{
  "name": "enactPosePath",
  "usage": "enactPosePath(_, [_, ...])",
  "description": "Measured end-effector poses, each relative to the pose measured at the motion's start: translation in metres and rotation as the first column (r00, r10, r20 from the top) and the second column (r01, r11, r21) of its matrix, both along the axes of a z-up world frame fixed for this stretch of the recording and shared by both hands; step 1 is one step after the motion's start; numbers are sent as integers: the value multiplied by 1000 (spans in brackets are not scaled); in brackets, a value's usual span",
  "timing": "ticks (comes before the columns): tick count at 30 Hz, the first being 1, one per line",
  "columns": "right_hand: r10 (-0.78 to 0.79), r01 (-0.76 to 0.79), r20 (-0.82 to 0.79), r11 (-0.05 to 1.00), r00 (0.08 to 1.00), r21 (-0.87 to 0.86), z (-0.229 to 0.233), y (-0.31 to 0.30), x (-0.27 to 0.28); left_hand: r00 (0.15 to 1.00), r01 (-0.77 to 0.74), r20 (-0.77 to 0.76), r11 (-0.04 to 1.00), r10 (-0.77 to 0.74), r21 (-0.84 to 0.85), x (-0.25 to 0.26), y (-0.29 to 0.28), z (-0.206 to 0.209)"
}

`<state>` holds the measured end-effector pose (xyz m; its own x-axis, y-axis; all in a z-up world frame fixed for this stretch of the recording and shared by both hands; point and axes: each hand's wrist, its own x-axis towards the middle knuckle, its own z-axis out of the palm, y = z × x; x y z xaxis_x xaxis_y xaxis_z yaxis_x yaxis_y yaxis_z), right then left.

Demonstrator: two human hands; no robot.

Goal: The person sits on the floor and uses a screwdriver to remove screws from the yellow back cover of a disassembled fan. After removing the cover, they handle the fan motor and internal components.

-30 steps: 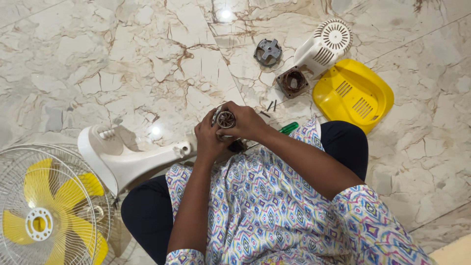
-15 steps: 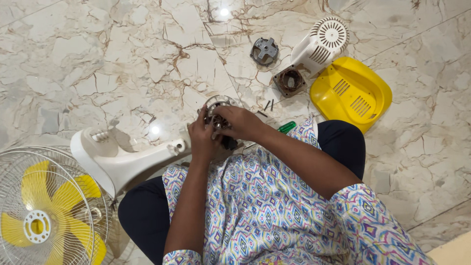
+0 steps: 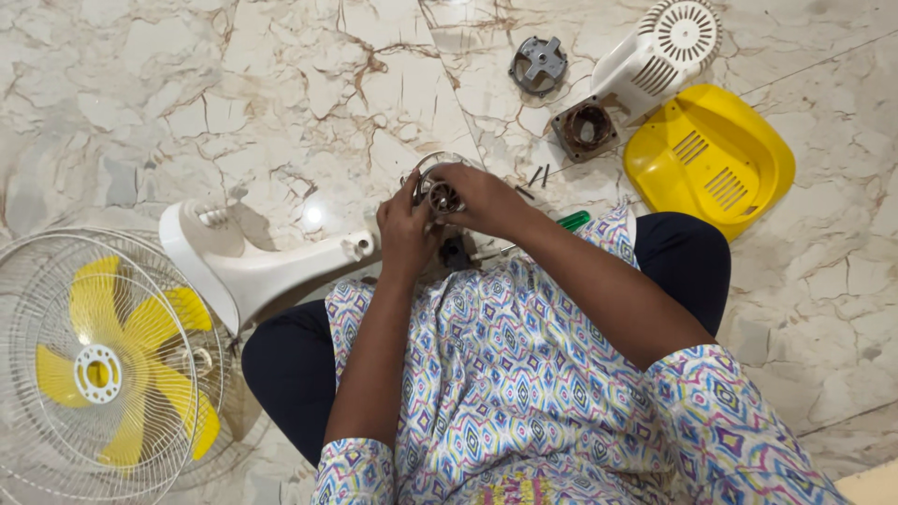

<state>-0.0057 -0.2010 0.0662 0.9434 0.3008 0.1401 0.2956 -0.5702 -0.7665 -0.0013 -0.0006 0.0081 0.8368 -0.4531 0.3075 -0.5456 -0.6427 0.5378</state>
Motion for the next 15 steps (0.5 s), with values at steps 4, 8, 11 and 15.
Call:
enactPosePath(4, [-53,60,82,995,995,-86,2,-2,0,999,-34,25,999,34,9,1,1,7])
enactPosePath(8, [-65,68,42,995,997,-77,4,-4,0,1000,-23,-20,1000,23,-2,1,5,8])
enactPosePath(11, [-46,52,74,995,996,-84,7,-3,-1,998,-30,-45,999,31,16,1,6,5])
enactPosePath(15, [-62,68,63,992,996,-104,13,0,-3,998,-27,-56,999,28,20,3,5,5])
